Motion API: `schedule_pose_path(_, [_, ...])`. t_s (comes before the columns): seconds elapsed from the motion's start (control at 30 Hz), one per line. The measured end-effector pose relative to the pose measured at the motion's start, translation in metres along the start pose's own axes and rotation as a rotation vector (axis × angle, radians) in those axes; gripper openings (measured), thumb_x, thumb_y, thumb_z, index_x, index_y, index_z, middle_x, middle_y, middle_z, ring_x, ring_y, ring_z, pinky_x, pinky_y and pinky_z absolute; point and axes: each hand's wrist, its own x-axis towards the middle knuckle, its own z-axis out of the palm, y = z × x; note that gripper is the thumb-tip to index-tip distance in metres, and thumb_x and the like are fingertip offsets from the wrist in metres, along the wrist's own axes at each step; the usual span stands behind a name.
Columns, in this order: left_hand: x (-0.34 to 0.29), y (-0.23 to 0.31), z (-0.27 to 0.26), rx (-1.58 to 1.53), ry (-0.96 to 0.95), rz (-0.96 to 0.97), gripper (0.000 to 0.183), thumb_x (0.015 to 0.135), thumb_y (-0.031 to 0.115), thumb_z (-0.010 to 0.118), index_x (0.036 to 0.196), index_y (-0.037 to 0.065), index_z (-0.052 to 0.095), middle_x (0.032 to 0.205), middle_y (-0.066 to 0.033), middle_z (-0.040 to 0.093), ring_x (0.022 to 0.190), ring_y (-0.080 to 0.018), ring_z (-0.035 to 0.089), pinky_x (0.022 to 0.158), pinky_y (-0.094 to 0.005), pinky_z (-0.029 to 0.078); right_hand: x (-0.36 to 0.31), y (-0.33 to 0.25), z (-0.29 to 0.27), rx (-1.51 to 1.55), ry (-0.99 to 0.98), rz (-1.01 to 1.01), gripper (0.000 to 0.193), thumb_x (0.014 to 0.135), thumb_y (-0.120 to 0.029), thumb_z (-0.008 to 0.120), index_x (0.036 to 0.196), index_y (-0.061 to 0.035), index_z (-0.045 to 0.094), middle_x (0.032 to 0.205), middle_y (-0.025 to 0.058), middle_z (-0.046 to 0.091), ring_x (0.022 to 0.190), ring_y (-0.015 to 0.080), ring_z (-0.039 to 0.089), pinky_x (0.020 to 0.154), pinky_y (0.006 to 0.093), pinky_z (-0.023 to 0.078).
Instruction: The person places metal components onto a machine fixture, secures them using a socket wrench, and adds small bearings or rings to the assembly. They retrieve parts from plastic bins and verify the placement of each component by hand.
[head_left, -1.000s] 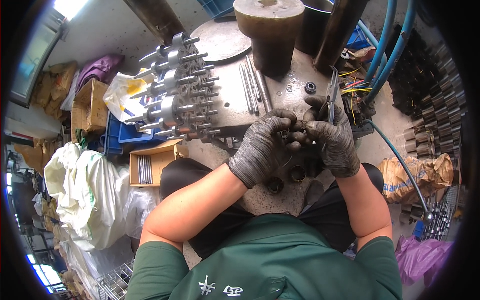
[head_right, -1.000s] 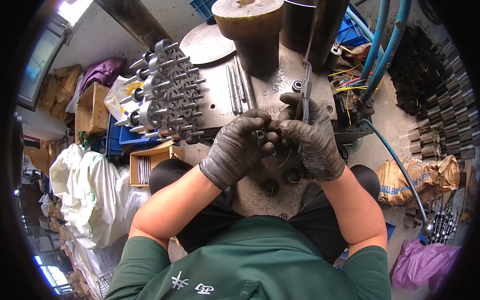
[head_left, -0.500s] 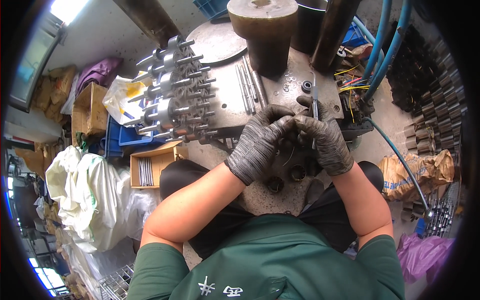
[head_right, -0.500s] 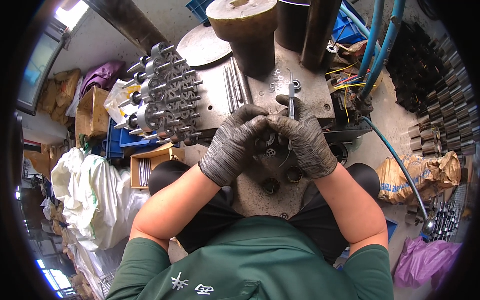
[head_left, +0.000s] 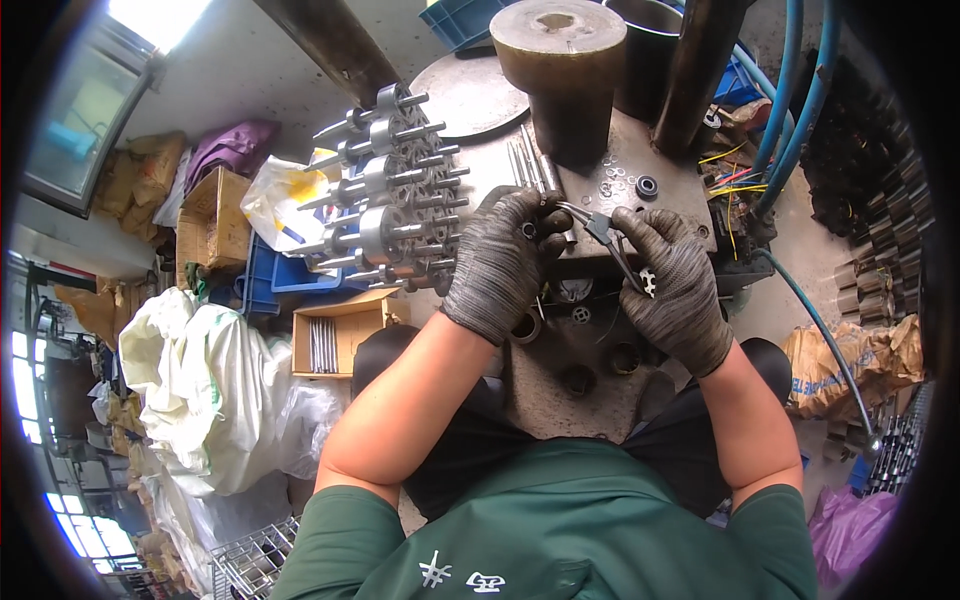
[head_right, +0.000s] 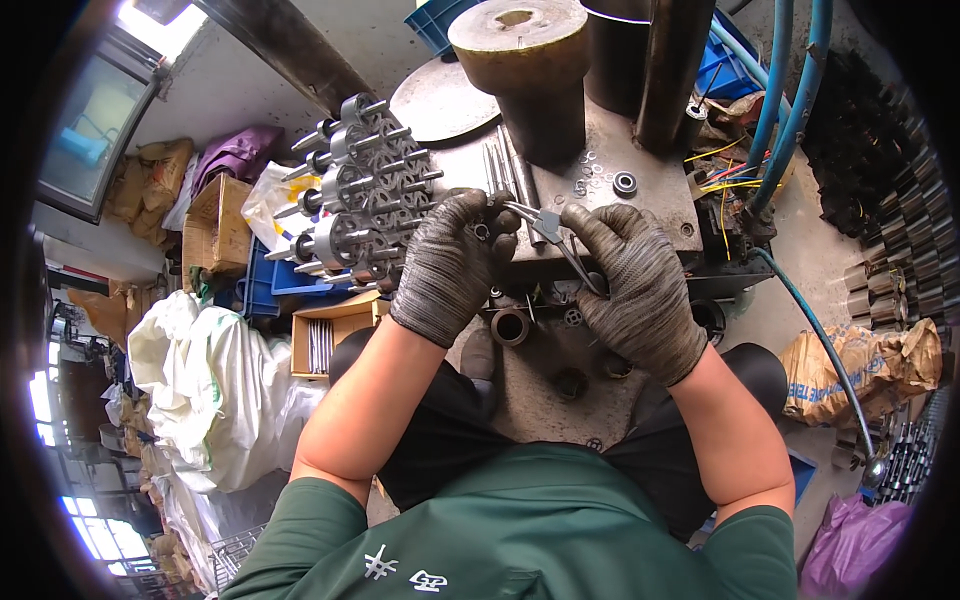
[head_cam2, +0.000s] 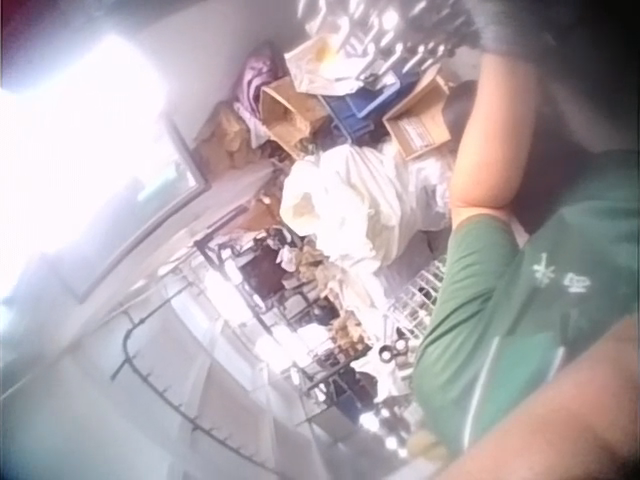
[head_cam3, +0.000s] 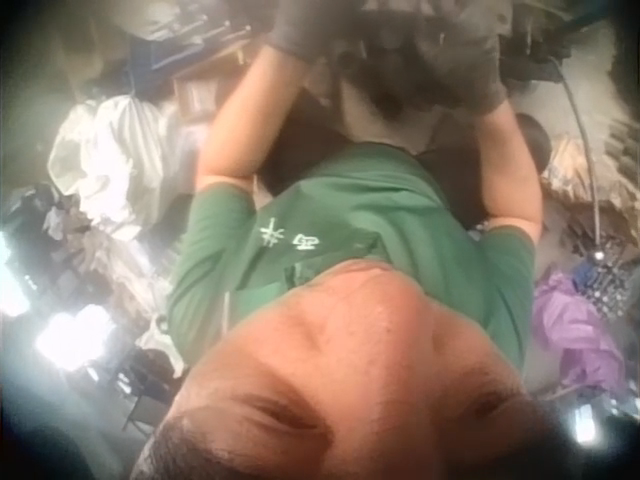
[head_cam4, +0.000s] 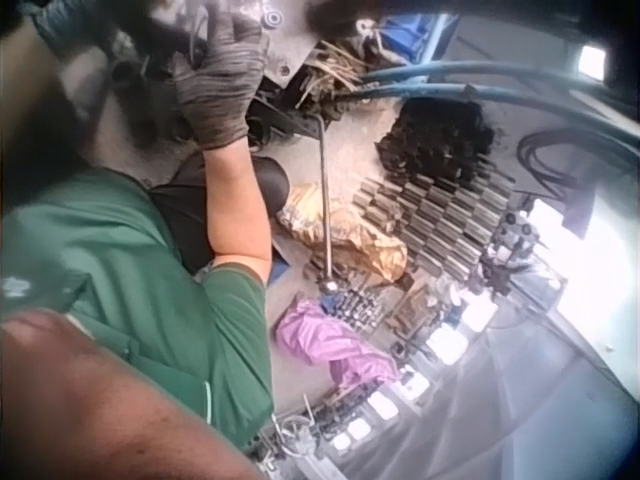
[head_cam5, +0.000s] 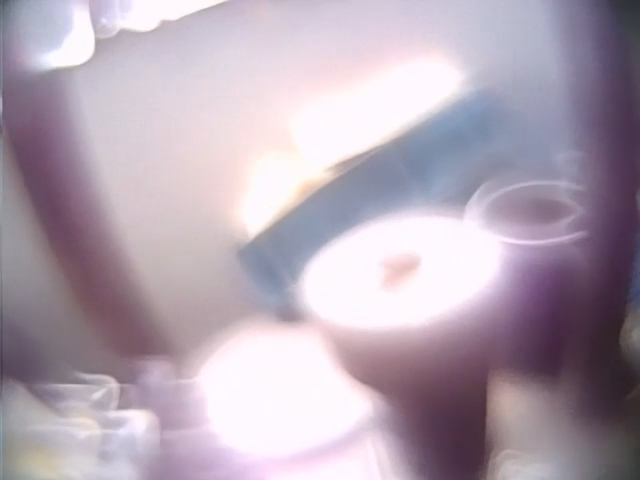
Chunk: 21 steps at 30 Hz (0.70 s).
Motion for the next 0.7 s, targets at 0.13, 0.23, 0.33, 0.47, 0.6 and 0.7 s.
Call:
schedule_pose_path(0.13, [0.001,-0.007,-0.001,0.040,-0.018,0.037,0.005,0.096,0.006,0.056,0.101,0.006,0.055,0.092,-0.0099,0.065,0.076,-0.0194,0.065,0.064,-0.0300,0.055,-0.002,0.005,0.005,0.081,-0.014,0.043,0.066,0.067,-0.003,0.078,0.132,-0.0050,0.064,0.113,0.0201,0.065,0.099,0.0407,0.064,0.088,0.0459,0.053])
schedule_pose_path(0.23, [-0.001,-0.008,0.000,0.080,-0.039,0.061,0.004,0.096,0.005,0.055,0.100,0.006,0.055,0.090,-0.0093,0.064,0.074,-0.0182,0.065,0.064,-0.0294,0.056,-0.002,0.008,0.005,0.084,-0.028,0.042,0.065,0.068,-0.003,0.078,0.131,-0.0052,0.064,0.114,0.0204,0.065,0.099,0.0406,0.064,0.087,0.0460,0.053])
schedule_pose_path(0.33, [-0.001,-0.010,-0.001,0.083,-0.043,0.050,0.003,0.097,0.005,0.055,0.100,0.005,0.054,0.089,-0.0093,0.064,0.075,-0.0179,0.065,0.064,-0.0291,0.056,-0.002,0.007,0.003,0.057,-0.044,0.047,0.064,0.069,-0.002,0.077,0.131,-0.0053,0.064,0.114,0.0203,0.065,0.100,0.0407,0.064,0.087,0.0465,0.053])
schedule_pose_path(0.47, [-0.002,-0.011,-0.001,0.131,-0.040,0.069,0.005,0.098,0.006,0.055,0.102,0.004,0.055,0.090,-0.0098,0.064,0.076,-0.0174,0.065,0.065,-0.0286,0.056,0.001,0.005,0.002,-0.030,-0.048,0.012,0.061,0.070,-0.001,0.074,0.130,-0.0056,0.064,0.114,0.0197,0.065,0.098,0.0403,0.064,0.086,0.0463,0.053])
schedule_pose_path(0.6, [0.001,-0.016,-0.002,0.061,0.029,0.050,0.007,0.099,0.013,0.057,0.102,0.006,0.057,0.091,-0.0097,0.065,0.077,-0.0186,0.065,0.067,-0.0296,0.056,0.003,0.007,0.004,0.007,-0.067,0.029,0.059,0.072,0.004,0.069,0.130,-0.0043,0.064,0.110,0.0177,0.066,0.092,0.0364,0.066,0.081,0.0437,0.054])
schedule_pose_path(0.7, [0.001,-0.029,-0.009,-0.076,-0.072,0.002,0.014,0.096,0.018,0.062,0.102,0.006,0.058,0.099,-0.0140,0.067,0.089,-0.0243,0.066,0.077,-0.0348,0.057,0.011,0.003,0.003,0.280,-0.081,0.219,0.058,0.075,0.009,0.062,0.133,-0.0010,0.062,0.111,0.0177,0.067,0.099,0.0314,0.068,0.084,0.0385,0.055])
